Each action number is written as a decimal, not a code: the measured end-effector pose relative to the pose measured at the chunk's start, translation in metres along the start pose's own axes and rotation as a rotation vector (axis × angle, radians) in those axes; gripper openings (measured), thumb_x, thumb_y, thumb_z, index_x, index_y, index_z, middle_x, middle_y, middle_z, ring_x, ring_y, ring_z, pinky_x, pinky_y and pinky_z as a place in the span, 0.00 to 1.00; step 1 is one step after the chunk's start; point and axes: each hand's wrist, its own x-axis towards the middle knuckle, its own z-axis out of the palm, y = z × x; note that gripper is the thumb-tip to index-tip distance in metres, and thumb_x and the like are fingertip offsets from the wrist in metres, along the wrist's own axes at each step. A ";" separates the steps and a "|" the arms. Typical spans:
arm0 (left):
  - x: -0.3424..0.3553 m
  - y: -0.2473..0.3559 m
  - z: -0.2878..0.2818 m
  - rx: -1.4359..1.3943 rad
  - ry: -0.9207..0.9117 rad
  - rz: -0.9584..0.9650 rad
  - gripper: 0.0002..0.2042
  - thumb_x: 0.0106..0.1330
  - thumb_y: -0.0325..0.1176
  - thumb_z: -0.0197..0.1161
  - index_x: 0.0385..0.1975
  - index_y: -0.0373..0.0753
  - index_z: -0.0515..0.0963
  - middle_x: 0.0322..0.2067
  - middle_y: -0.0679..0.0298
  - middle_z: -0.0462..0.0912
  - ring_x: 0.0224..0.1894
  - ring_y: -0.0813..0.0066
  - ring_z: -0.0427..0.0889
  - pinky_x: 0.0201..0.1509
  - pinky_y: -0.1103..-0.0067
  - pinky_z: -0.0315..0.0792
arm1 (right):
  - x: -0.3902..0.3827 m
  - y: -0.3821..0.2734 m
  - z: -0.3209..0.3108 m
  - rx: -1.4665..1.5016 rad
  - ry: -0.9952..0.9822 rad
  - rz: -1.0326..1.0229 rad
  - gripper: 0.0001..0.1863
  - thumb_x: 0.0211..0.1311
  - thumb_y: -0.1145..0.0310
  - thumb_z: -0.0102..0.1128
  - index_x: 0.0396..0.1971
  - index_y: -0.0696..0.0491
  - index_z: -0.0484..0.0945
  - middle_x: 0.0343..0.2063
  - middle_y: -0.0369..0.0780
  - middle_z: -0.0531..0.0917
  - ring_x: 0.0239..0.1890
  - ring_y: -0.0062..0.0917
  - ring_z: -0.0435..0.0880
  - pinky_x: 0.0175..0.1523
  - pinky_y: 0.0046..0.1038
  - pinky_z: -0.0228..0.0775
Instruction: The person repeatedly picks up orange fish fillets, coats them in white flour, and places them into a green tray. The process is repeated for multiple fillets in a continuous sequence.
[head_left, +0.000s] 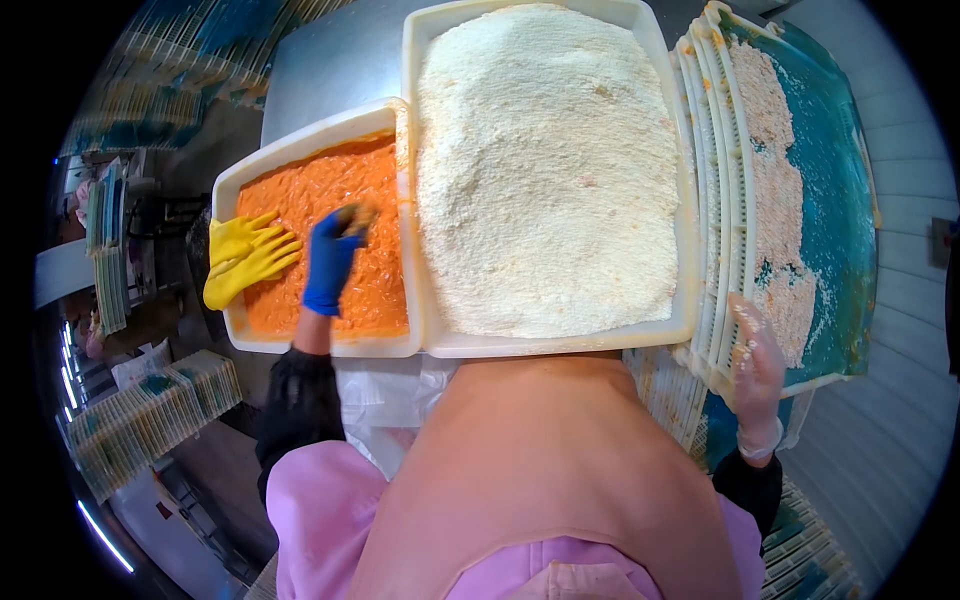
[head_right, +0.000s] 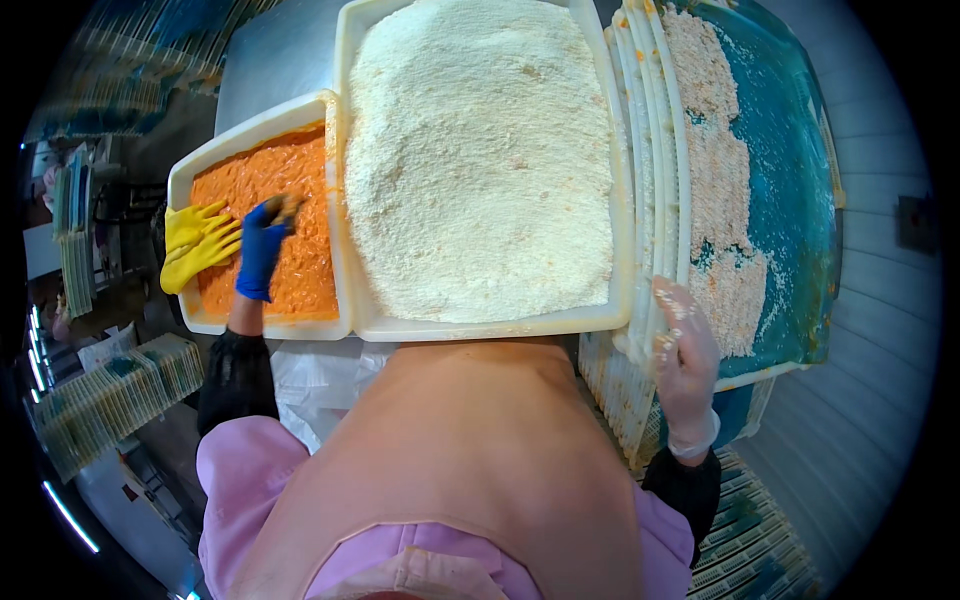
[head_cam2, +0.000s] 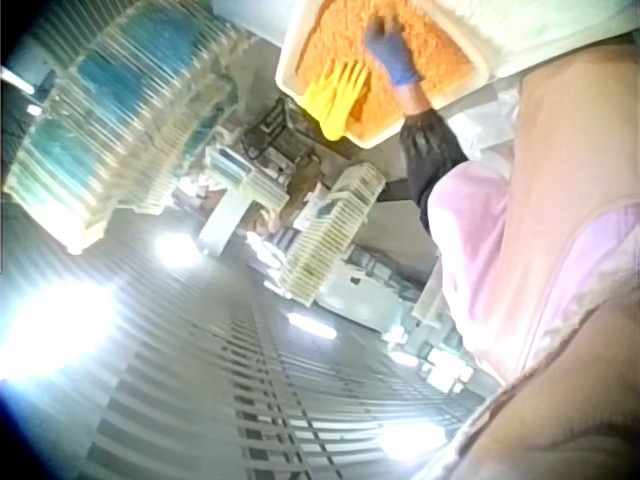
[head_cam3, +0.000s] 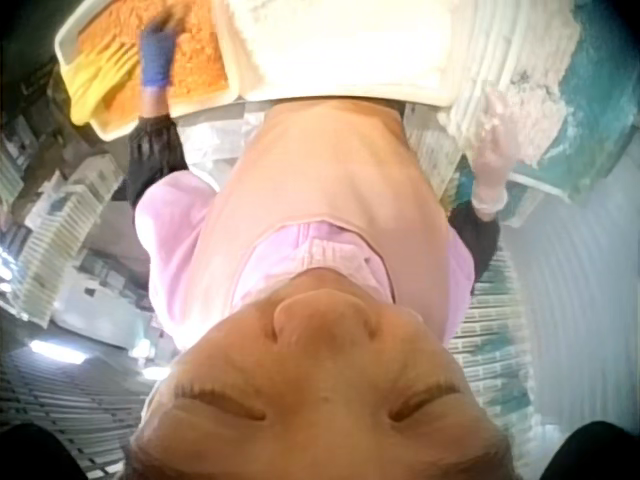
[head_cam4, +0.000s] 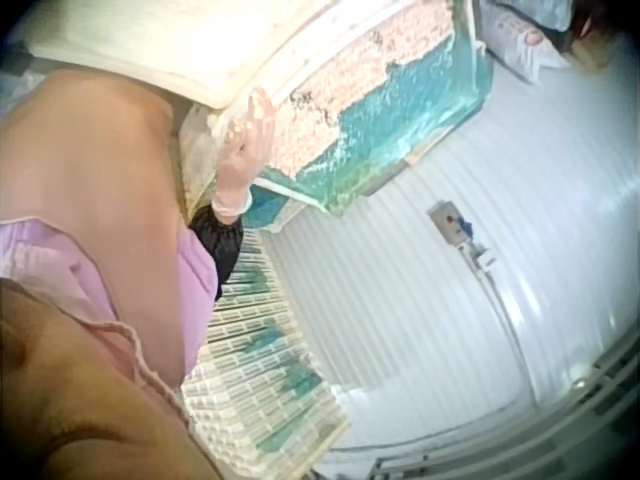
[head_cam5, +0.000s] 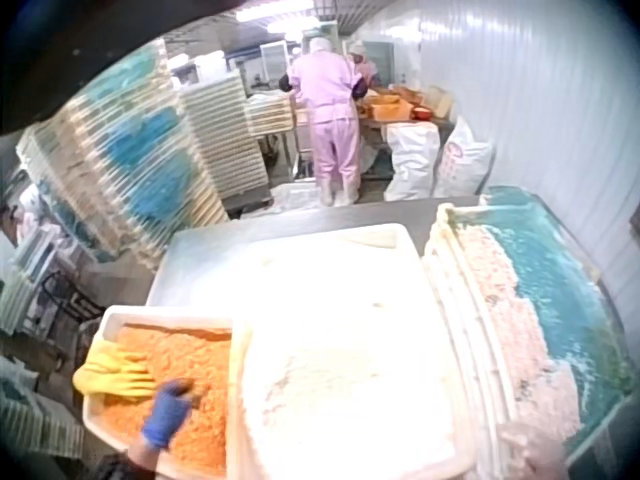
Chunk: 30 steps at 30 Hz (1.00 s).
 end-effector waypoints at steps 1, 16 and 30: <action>-0.008 0.030 0.031 0.036 -0.104 0.168 0.11 0.61 0.27 0.59 0.42 0.34 0.78 0.33 0.66 0.83 0.33 0.81 0.78 0.38 0.83 0.71 | 0.006 -0.006 0.007 0.011 -0.031 0.006 0.18 0.60 0.69 0.48 0.48 0.62 0.72 0.50 0.48 0.75 0.54 0.40 0.73 0.59 0.35 0.61; -0.006 -0.044 -0.004 0.807 0.110 0.326 0.09 0.51 0.25 0.60 0.32 0.38 0.80 0.32 0.51 0.78 0.36 0.55 0.76 0.37 0.69 0.71 | 0.027 -0.031 0.054 0.136 -0.228 -0.018 0.19 0.51 0.79 0.50 0.46 0.61 0.73 0.49 0.47 0.75 0.51 0.41 0.73 0.56 0.33 0.63; -0.022 -0.010 -0.041 -0.110 0.099 0.038 0.07 0.56 0.23 0.61 0.34 0.32 0.81 0.34 0.60 0.83 0.37 0.79 0.79 0.42 0.84 0.72 | 0.030 -0.035 0.060 0.196 -0.248 -0.037 0.18 0.51 0.79 0.50 0.46 0.61 0.74 0.48 0.48 0.76 0.51 0.40 0.74 0.56 0.33 0.64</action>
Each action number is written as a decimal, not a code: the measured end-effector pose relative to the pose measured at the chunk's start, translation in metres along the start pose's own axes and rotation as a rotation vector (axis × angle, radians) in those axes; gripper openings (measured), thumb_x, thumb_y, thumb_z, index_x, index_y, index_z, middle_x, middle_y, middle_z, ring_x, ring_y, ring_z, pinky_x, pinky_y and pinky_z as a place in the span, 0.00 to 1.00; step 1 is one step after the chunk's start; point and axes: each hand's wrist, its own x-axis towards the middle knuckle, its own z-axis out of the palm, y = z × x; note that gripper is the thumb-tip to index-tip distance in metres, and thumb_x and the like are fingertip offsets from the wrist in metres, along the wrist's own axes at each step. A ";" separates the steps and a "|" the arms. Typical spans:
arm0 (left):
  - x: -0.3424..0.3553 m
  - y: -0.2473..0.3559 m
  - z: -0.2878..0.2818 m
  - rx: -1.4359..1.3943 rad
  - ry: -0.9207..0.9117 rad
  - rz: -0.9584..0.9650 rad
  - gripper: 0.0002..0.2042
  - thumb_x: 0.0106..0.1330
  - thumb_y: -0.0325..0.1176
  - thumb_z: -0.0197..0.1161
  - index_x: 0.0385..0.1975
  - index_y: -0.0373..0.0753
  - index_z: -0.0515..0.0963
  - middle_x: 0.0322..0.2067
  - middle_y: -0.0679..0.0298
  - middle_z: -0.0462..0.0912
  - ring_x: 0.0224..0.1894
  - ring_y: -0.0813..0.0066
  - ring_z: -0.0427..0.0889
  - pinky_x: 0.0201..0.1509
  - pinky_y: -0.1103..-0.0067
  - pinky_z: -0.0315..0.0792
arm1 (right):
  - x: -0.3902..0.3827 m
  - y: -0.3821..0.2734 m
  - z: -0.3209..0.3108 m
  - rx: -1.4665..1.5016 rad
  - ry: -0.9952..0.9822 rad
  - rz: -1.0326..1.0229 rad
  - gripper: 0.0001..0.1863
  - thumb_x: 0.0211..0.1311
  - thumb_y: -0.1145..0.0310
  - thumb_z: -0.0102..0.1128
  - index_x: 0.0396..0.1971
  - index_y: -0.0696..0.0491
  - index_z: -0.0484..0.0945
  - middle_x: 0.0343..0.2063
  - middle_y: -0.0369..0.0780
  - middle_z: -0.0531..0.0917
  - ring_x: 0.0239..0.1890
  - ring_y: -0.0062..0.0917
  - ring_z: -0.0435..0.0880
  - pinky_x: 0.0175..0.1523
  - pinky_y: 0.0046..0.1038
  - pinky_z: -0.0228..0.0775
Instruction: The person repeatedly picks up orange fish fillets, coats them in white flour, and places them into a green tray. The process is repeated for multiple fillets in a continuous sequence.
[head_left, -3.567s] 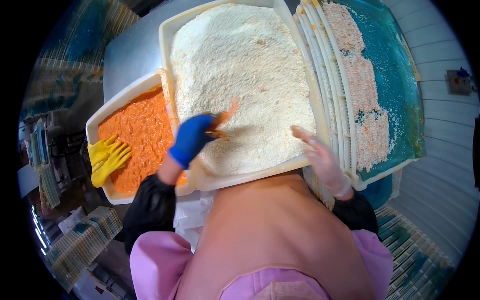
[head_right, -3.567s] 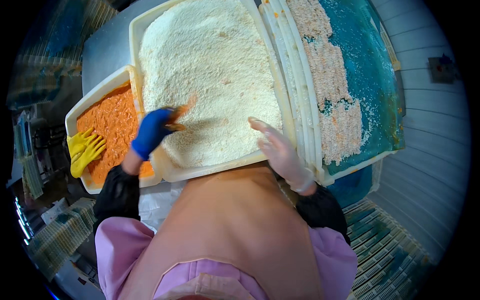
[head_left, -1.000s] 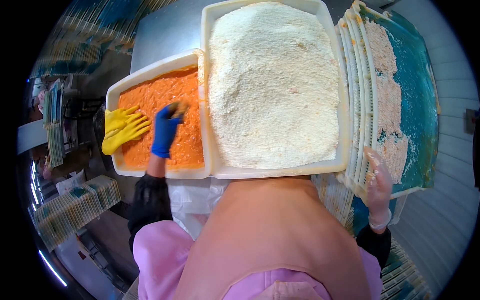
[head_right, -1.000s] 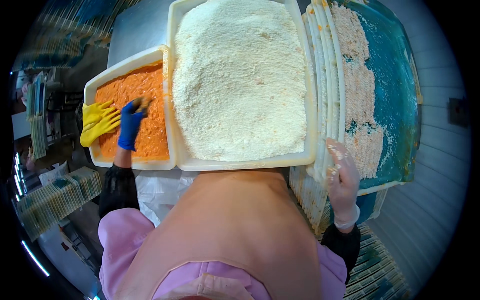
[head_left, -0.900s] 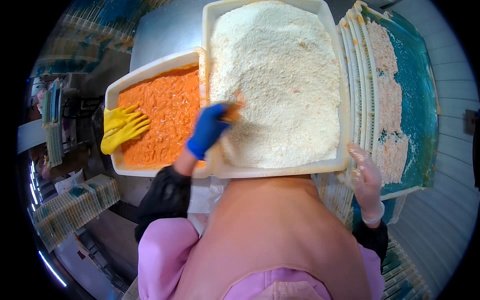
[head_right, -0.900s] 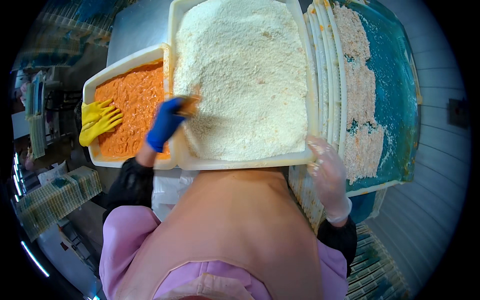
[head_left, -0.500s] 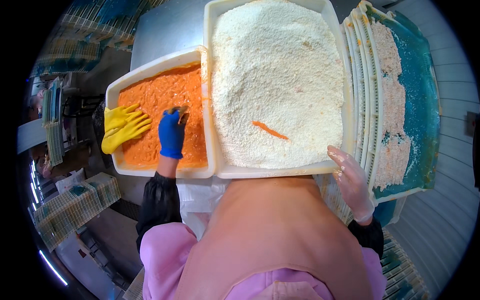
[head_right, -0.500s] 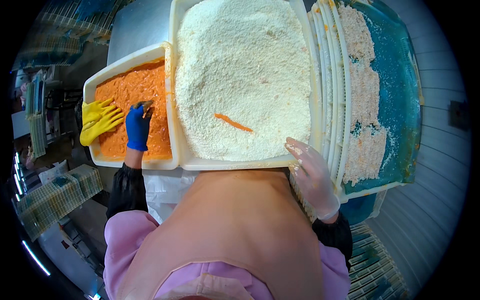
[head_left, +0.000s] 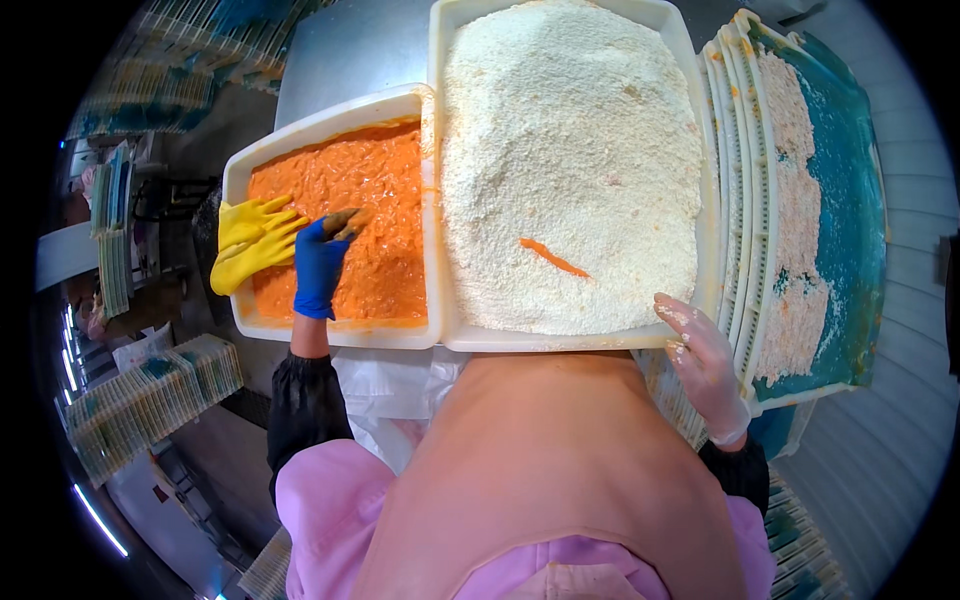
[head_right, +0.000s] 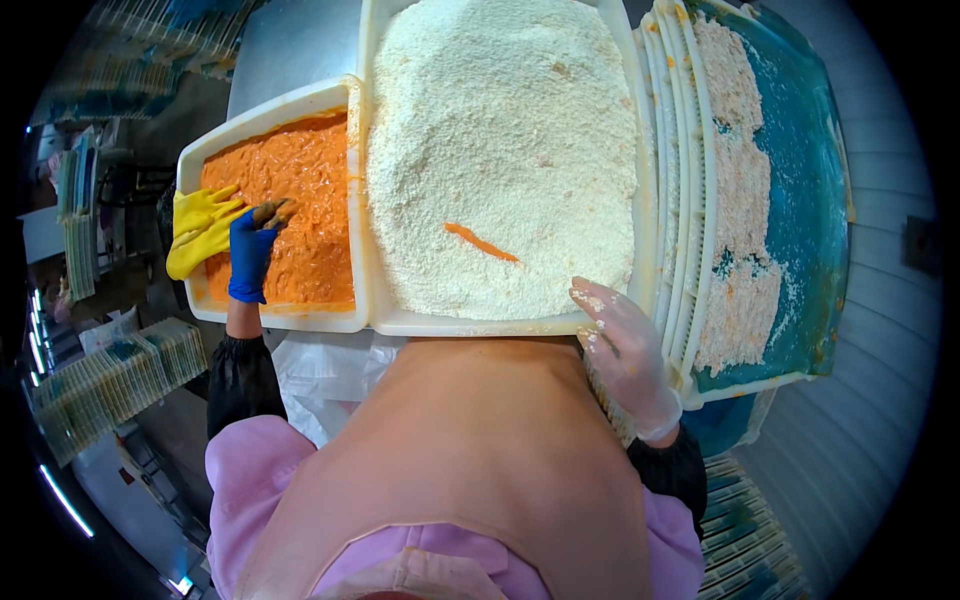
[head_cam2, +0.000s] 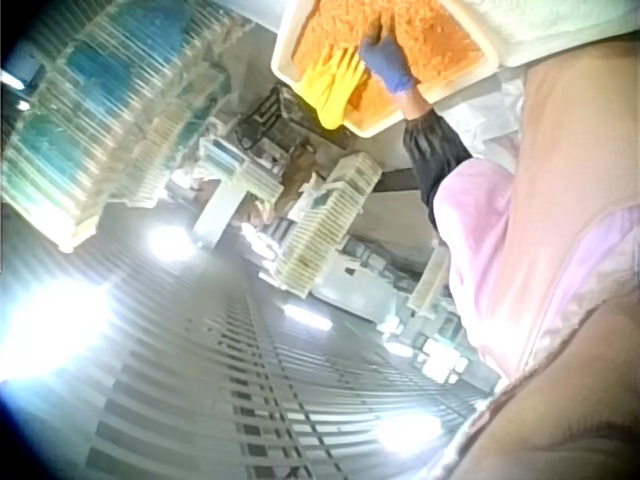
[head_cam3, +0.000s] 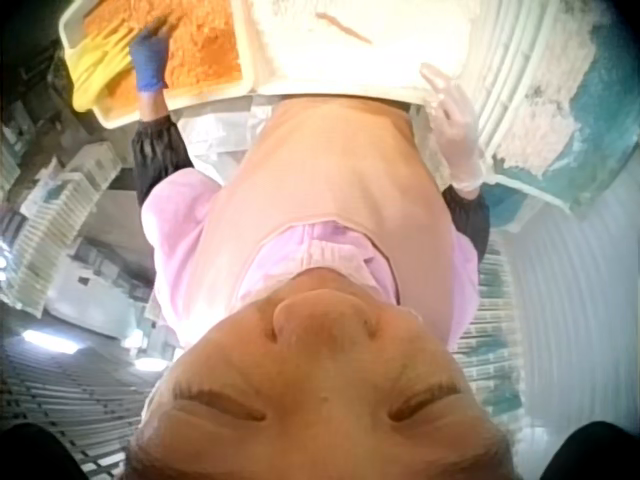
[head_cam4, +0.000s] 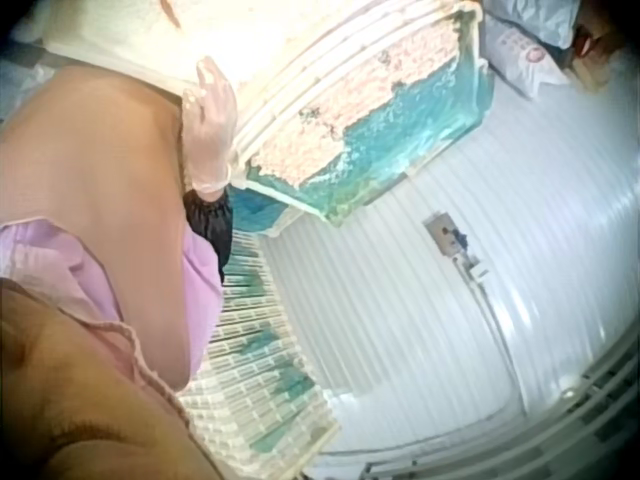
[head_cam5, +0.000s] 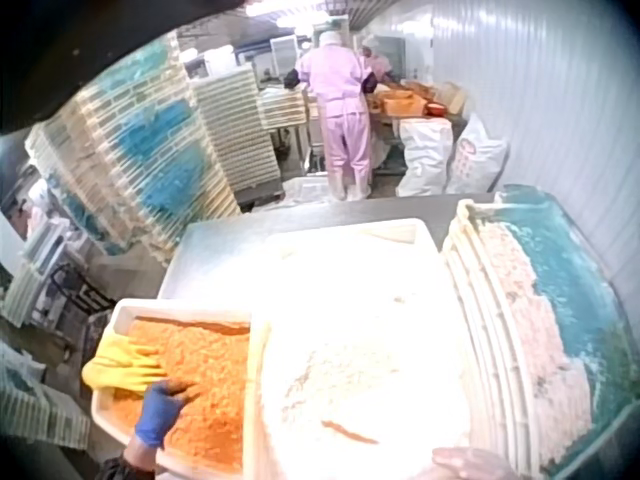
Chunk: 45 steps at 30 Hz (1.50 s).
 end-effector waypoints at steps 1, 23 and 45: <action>-0.005 0.031 0.017 0.045 -0.071 0.074 0.08 0.56 0.22 0.61 0.36 0.32 0.81 0.35 0.60 0.82 0.36 0.78 0.78 0.41 0.83 0.72 | 0.000 -0.001 0.001 -0.004 0.003 0.004 0.18 0.52 0.79 0.50 0.46 0.61 0.74 0.48 0.48 0.76 0.51 0.40 0.74 0.56 0.33 0.64; -0.013 0.052 0.159 0.705 -0.301 0.783 0.11 0.41 0.26 0.65 0.28 0.46 0.80 0.34 0.60 0.76 0.42 0.58 0.72 0.45 0.68 0.68 | 0.092 0.099 0.137 0.059 0.172 0.379 0.31 0.50 0.57 0.64 0.51 0.59 0.68 0.46 0.51 0.75 0.49 0.43 0.74 0.53 0.32 0.66; -0.004 -0.103 -0.019 1.474 -0.487 0.552 0.04 0.51 0.27 0.57 0.26 0.37 0.77 0.35 0.51 0.76 0.40 0.52 0.74 0.37 0.65 0.70 | 0.079 0.030 0.022 0.909 -0.042 0.704 0.17 0.61 0.58 0.55 0.43 0.56 0.75 0.24 0.33 0.74 0.17 0.10 0.67 0.17 0.13 0.56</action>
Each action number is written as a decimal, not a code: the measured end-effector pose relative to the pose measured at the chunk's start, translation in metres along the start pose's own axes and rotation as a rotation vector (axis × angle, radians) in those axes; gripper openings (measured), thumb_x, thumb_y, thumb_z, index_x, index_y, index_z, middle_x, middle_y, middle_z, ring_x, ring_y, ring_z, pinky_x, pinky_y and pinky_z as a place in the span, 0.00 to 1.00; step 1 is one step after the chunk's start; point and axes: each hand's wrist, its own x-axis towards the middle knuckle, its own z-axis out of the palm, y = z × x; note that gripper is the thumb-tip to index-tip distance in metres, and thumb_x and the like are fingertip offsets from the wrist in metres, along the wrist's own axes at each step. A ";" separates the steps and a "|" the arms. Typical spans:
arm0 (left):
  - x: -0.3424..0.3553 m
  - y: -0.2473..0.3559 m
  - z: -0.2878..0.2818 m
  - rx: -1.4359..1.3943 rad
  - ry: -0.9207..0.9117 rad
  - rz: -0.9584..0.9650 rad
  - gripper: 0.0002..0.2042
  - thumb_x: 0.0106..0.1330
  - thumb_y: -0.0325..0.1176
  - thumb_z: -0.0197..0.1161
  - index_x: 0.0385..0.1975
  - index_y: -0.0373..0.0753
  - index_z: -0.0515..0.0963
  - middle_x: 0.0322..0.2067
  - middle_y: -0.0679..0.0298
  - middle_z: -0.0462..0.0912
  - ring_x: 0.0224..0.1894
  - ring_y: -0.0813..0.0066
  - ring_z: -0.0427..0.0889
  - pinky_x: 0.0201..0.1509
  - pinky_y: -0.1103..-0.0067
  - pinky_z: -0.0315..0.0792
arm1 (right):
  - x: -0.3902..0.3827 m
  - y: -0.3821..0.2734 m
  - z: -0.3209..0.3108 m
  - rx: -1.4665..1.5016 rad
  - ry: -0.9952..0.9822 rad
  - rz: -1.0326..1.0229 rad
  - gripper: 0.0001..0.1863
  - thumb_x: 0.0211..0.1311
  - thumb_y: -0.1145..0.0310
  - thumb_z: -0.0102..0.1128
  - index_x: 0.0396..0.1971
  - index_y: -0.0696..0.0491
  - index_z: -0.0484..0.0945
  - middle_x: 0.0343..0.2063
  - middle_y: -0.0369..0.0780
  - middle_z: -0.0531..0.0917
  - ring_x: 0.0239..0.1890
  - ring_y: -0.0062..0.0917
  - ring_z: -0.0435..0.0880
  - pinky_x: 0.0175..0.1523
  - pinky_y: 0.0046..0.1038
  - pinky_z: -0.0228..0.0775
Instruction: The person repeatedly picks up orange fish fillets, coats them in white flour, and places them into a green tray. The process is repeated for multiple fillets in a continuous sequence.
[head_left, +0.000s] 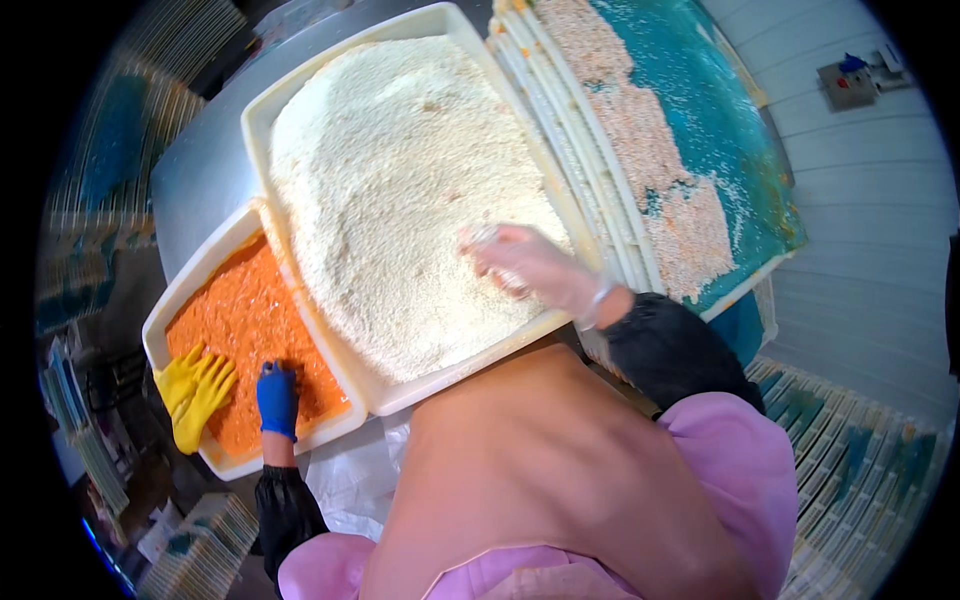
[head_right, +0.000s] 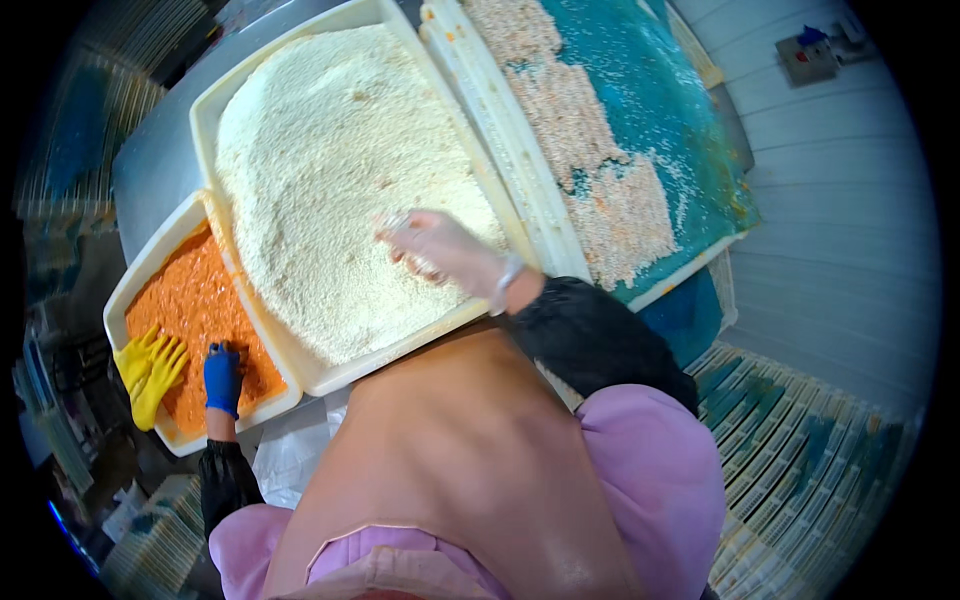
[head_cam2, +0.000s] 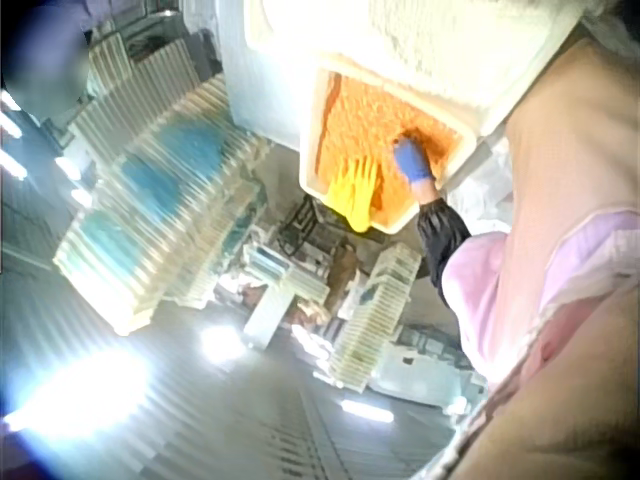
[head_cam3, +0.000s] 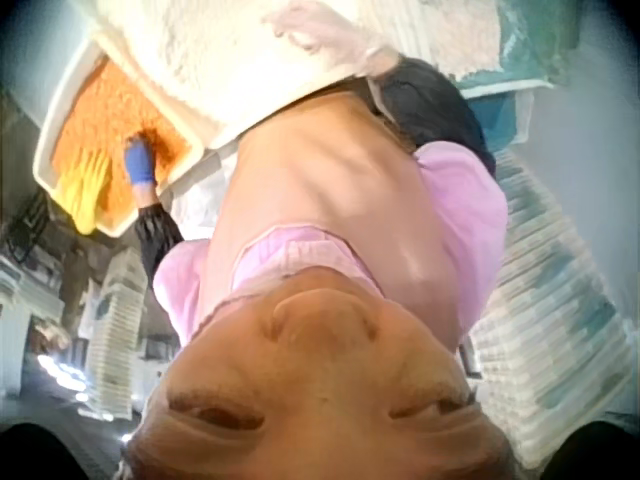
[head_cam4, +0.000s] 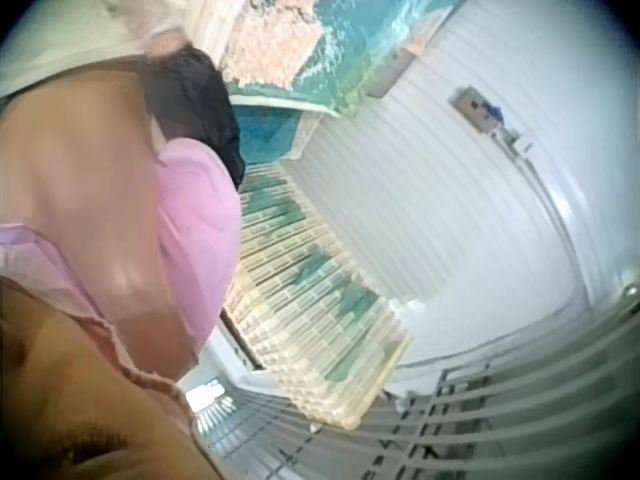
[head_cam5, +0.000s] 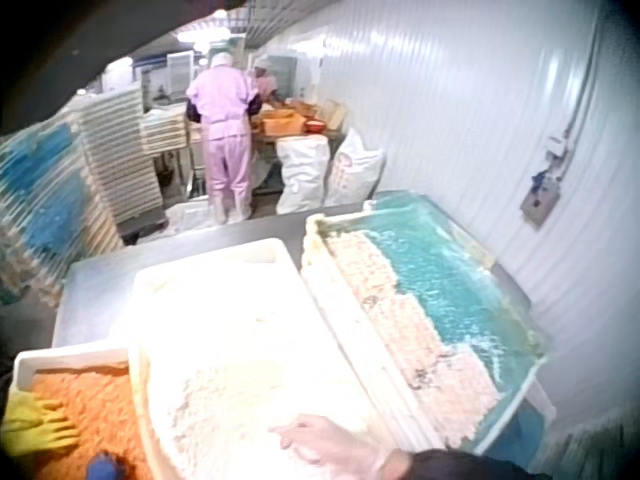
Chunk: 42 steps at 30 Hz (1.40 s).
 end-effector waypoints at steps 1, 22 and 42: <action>0.001 -0.004 0.007 0.002 0.016 0.005 0.04 0.51 0.27 0.57 0.26 0.36 0.77 0.34 0.51 0.75 0.40 0.52 0.74 0.37 0.65 0.71 | -0.015 -0.012 -0.019 0.003 0.045 -0.085 0.18 0.62 0.58 0.54 0.44 0.55 0.75 0.25 0.32 0.74 0.18 0.10 0.67 0.18 0.13 0.56; -0.019 0.013 -0.014 -0.310 -0.103 -0.074 0.06 0.40 0.26 0.64 0.21 0.38 0.77 0.30 0.52 0.77 0.36 0.51 0.74 0.37 0.67 0.70 | -0.022 -0.074 -0.265 -0.845 0.649 -0.328 0.27 0.69 0.56 0.33 0.63 0.55 0.56 0.64 0.42 0.57 0.66 0.30 0.54 0.67 0.27 0.47; 0.009 0.037 -0.046 -0.482 0.208 -0.105 0.07 0.50 0.28 0.62 0.29 0.35 0.77 0.31 0.51 0.77 0.37 0.51 0.74 0.40 0.67 0.69 | -0.070 -0.022 -0.223 -0.555 0.909 -0.373 0.24 0.49 0.72 0.59 0.50 0.57 0.71 0.39 0.40 0.78 0.33 0.20 0.75 0.39 0.25 0.71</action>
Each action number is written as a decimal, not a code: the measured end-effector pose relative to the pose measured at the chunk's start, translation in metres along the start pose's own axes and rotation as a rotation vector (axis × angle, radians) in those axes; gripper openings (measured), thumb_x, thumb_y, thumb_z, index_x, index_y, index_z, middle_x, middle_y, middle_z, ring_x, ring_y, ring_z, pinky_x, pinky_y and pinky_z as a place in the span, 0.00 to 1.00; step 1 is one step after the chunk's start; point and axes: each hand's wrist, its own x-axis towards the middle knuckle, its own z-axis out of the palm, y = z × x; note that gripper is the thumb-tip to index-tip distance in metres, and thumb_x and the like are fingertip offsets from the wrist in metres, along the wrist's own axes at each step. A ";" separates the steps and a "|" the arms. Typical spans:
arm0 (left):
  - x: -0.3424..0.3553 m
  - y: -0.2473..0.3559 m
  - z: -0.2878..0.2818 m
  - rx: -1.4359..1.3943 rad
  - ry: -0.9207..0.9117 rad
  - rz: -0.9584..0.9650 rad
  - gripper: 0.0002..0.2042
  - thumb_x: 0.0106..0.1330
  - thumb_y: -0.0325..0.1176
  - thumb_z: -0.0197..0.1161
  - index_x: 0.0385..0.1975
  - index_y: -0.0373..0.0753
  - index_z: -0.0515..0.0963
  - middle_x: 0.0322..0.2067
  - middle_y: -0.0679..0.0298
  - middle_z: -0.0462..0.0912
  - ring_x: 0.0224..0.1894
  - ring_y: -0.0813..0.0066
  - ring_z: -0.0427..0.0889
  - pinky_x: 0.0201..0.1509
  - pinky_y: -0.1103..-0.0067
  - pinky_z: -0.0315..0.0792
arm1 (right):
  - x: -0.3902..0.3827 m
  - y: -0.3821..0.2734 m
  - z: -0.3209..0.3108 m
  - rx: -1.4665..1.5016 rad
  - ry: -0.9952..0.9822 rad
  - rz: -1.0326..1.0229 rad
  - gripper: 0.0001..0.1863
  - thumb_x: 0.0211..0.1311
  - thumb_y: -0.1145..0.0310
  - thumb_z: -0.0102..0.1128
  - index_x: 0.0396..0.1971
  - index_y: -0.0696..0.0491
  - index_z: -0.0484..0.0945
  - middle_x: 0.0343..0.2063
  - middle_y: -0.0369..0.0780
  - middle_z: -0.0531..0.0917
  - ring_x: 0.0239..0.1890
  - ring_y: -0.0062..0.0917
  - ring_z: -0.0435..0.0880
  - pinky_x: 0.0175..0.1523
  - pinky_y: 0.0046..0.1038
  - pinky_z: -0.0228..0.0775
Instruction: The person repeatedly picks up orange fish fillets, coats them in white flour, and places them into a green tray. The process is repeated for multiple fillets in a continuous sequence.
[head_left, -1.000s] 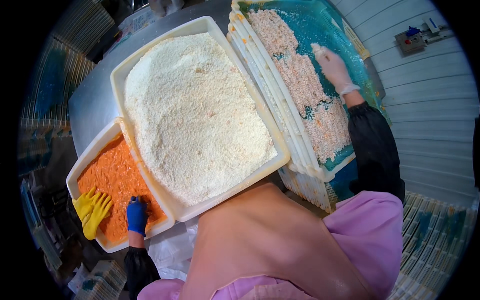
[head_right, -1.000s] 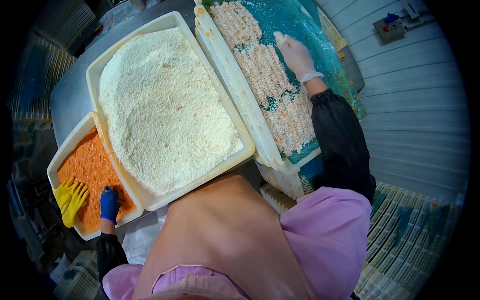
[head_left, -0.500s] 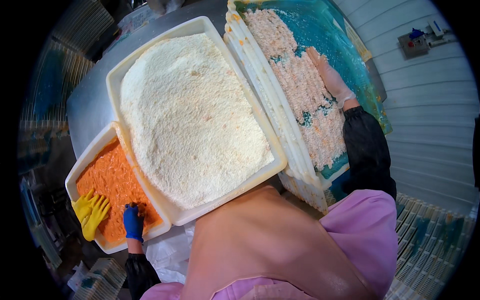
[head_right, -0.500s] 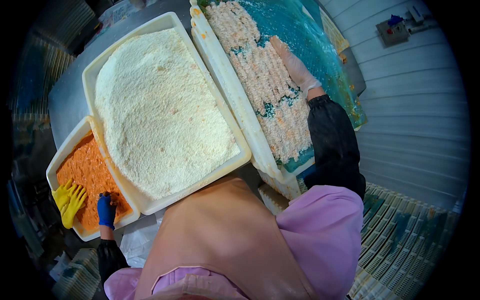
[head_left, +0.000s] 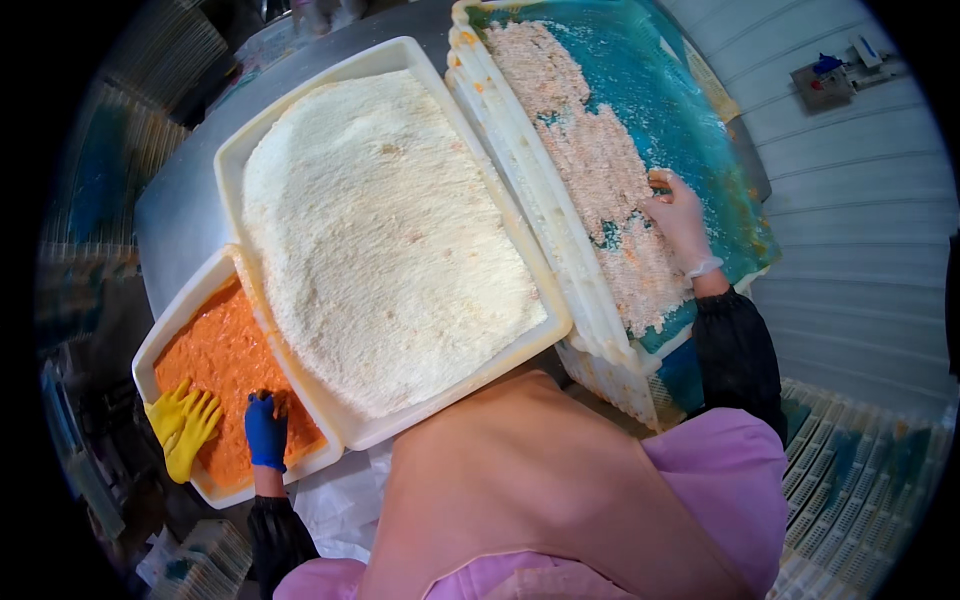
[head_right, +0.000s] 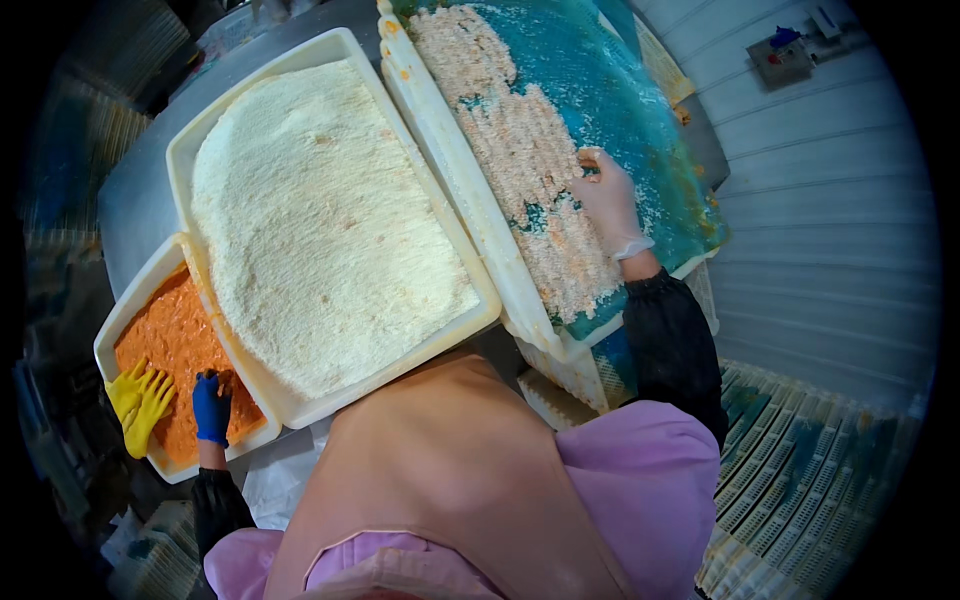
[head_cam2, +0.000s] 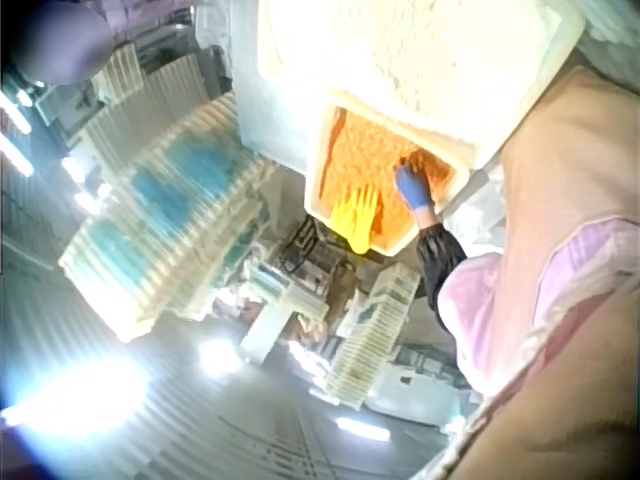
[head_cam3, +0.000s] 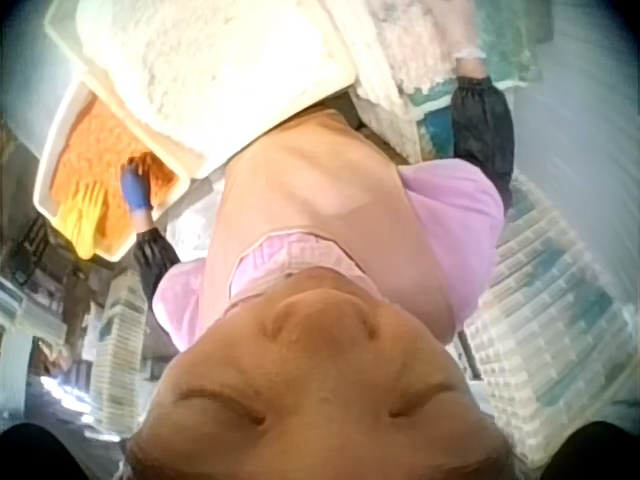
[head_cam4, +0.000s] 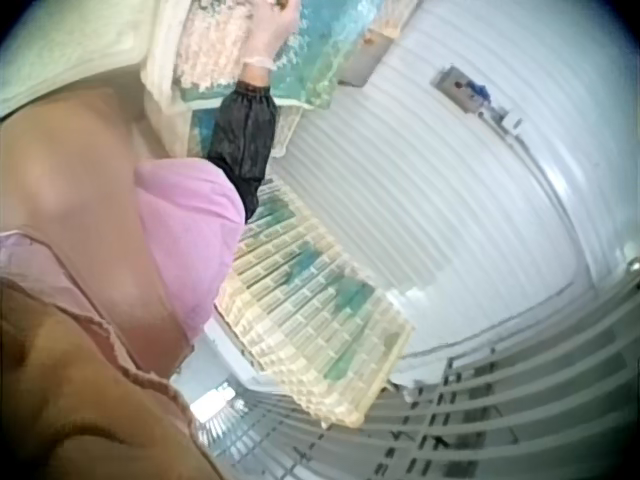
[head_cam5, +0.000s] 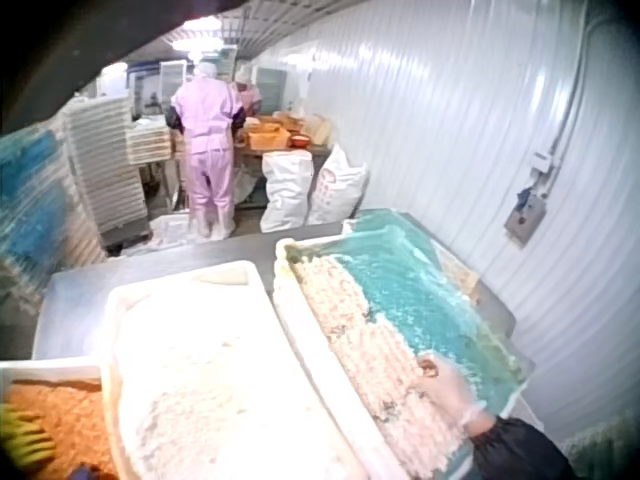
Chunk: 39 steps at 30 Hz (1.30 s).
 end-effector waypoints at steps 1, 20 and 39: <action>0.005 -0.005 0.002 0.020 0.023 0.064 0.07 0.50 0.28 0.62 0.29 0.36 0.77 0.31 0.51 0.76 0.37 0.51 0.73 0.39 0.66 0.69 | -0.001 -0.003 0.000 -0.013 0.005 0.055 0.24 0.49 0.73 0.59 0.50 0.57 0.71 0.39 0.40 0.78 0.33 0.20 0.75 0.39 0.25 0.71; 0.011 -0.066 -0.018 -0.368 0.153 -0.275 0.09 0.51 0.24 0.65 0.34 0.35 0.80 0.35 0.58 0.81 0.31 0.74 0.78 0.35 0.81 0.72 | -0.129 -0.108 0.092 0.091 -0.401 -0.448 0.18 0.56 0.79 0.49 0.48 0.57 0.73 0.58 0.43 0.68 0.60 0.27 0.66 0.60 0.27 0.57; -0.004 -0.128 -0.003 -0.479 0.196 -0.567 0.11 0.52 0.33 0.67 0.32 0.34 0.81 0.27 0.56 0.83 0.31 0.65 0.81 0.35 0.75 0.73 | -0.179 -0.074 0.269 0.089 -0.900 -0.822 0.17 0.53 0.66 0.57 0.44 0.54 0.75 0.53 0.45 0.72 0.55 0.41 0.68 0.58 0.34 0.62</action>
